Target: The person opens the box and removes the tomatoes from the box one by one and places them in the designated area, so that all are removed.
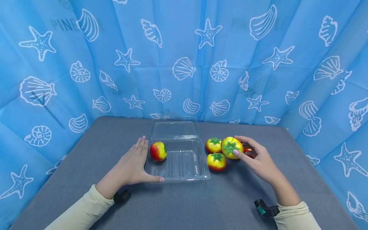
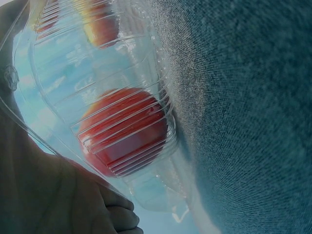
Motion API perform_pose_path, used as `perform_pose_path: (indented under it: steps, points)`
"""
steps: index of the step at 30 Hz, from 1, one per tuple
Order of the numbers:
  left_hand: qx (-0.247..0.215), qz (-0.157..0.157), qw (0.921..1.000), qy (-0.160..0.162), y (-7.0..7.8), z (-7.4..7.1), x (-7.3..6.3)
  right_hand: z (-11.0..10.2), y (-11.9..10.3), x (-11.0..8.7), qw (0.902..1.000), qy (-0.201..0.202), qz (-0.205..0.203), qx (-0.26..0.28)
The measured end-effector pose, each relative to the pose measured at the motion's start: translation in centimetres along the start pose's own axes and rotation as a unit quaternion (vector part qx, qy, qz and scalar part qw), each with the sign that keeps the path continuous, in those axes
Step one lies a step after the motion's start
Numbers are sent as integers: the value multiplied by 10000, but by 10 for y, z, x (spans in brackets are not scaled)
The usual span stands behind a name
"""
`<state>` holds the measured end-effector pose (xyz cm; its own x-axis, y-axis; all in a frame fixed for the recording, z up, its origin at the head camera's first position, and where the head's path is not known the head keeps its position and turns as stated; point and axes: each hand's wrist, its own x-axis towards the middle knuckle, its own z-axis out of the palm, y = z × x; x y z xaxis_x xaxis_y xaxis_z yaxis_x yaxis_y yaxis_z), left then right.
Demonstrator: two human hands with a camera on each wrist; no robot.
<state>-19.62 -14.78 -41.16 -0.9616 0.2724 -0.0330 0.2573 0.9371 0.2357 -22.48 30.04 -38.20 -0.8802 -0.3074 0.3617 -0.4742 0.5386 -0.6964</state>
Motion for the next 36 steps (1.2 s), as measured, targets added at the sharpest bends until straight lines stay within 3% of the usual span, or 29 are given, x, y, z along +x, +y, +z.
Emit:
perform_pose_path:
  steps: [9, 20, 36]
  points:
    - [-84, -20, 10000, -22, 1, 0, 0, -13, 9, -1, 9988, -343, 320, 141]
    - [-1, -46, 10000, 10, 1, 1, 0, -26, 23, -5, 9915, -1130, 477, 428]
    - [-33, -61, 10000, -29, 3, -2, -1, -34, 35, -7, 9789, -1672, 1085, 460]
